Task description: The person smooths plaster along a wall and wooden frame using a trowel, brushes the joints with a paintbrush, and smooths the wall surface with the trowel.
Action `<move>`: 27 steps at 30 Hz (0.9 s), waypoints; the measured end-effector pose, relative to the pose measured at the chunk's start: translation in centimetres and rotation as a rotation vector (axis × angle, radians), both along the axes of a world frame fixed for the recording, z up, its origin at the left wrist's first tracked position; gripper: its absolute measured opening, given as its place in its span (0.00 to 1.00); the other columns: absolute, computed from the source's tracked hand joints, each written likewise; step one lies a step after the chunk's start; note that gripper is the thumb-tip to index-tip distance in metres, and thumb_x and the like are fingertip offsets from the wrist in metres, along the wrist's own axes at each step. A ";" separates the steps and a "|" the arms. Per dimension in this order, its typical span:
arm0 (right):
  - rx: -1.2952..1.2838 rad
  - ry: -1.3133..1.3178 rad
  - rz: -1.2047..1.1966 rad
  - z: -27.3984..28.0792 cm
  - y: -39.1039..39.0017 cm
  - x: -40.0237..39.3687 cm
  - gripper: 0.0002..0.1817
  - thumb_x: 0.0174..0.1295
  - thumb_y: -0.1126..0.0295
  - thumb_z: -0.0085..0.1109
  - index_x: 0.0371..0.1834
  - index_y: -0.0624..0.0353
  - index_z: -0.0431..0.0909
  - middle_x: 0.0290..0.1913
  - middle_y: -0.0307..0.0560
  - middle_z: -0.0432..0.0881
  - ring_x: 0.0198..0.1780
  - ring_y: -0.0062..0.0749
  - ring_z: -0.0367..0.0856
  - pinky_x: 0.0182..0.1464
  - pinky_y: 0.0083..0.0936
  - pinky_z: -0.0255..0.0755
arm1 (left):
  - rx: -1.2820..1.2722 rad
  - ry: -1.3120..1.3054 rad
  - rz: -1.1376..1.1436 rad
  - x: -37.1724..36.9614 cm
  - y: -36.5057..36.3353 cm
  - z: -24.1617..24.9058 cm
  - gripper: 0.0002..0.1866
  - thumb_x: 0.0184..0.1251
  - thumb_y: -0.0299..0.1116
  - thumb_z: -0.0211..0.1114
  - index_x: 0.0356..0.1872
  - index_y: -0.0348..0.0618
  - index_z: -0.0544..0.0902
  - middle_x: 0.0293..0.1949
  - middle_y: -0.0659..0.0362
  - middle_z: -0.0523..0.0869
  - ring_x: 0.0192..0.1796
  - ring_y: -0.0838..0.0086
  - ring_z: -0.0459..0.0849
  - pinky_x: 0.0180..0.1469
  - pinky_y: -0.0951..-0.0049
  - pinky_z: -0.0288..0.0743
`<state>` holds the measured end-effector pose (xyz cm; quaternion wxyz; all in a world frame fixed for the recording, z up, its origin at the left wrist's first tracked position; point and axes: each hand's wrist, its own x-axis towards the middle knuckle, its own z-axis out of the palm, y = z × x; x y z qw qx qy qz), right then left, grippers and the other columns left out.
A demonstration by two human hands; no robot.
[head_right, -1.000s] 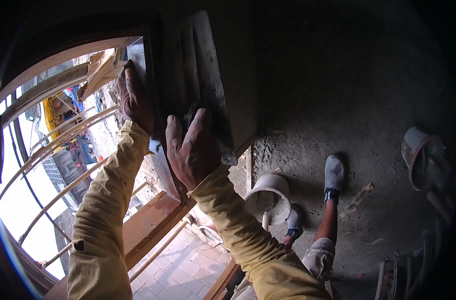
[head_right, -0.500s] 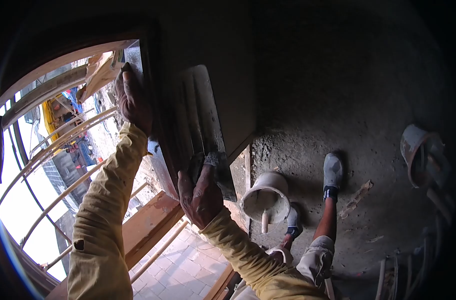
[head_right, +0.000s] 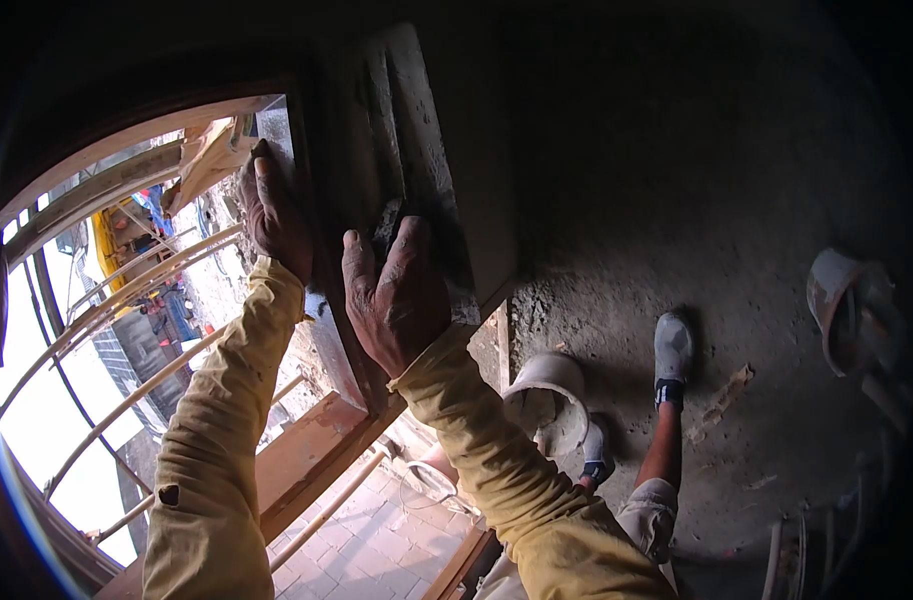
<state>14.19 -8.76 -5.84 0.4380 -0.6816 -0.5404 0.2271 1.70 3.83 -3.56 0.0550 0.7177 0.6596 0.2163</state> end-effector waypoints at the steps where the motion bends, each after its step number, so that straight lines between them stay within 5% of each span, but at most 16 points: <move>1: -0.038 -0.021 0.028 0.1 0.2 -0.2 0.18 0.66 0.70 0.54 0.59 0.58 0.75 0.57 0.78 0.67 0.50 0.67 0.77 0.50 0.46 0.76 | -0.004 -0.010 0.010 -0.1 0.0 -0.1 0.29 0.78 0.52 0.40 0.62 0.38 0.72 0.59 0.45 0.74 0.64 0.54 0.68 0.68 0.59 0.58; 5: -0.132 0.155 0.068 0.3 0.9 0.2 0.18 0.66 0.70 0.54 0.59 0.58 0.75 0.56 0.77 0.68 0.50 0.67 0.77 0.50 0.45 0.77 | -0.002 -0.033 0.008 -0.1 0.0 -0.2 0.28 0.77 0.52 0.40 0.62 0.38 0.72 0.59 0.46 0.74 0.64 0.54 0.68 0.68 0.59 0.58; 7: 0.144 -0.205 0.026 0.1 1.1 1.0 0.22 0.64 0.65 0.60 0.52 0.76 0.71 0.48 0.80 0.72 0.38 0.64 0.80 0.38 0.40 0.79 | -0.003 -0.032 0.011 0.0 0.0 -0.1 0.28 0.77 0.52 0.40 0.61 0.38 0.72 0.59 0.46 0.74 0.64 0.54 0.68 0.68 0.59 0.58; 11: -0.052 0.130 0.043 0.1 1.2 0.3 0.19 0.65 0.66 0.58 0.51 0.72 0.75 0.49 0.81 0.72 0.39 0.66 0.80 0.39 0.40 0.80 | -0.015 -0.070 0.007 0.0 0.1 -0.2 0.28 0.78 0.51 0.40 0.62 0.38 0.72 0.59 0.45 0.74 0.64 0.53 0.68 0.68 0.59 0.57; 13: 0.092 -0.144 0.047 0.0 1.3 0.5 0.21 0.65 0.65 0.58 0.54 0.72 0.73 0.49 0.82 0.72 0.40 0.65 0.81 0.40 0.41 0.80 | -0.007 -0.042 0.001 -0.2 0.1 -0.2 0.28 0.78 0.51 0.40 0.62 0.38 0.72 0.59 0.45 0.74 0.64 0.53 0.67 0.68 0.59 0.57; 27: 0.089 -0.219 0.086 0.1 0.8 0.3 0.20 0.64 0.70 0.52 0.58 0.65 0.73 0.56 0.87 0.65 0.45 0.68 0.79 0.43 0.43 0.79 | -0.007 -0.028 0.010 0.0 0.1 0.0 0.28 0.78 0.51 0.39 0.61 0.36 0.72 0.59 0.44 0.73 0.64 0.53 0.67 0.68 0.58 0.57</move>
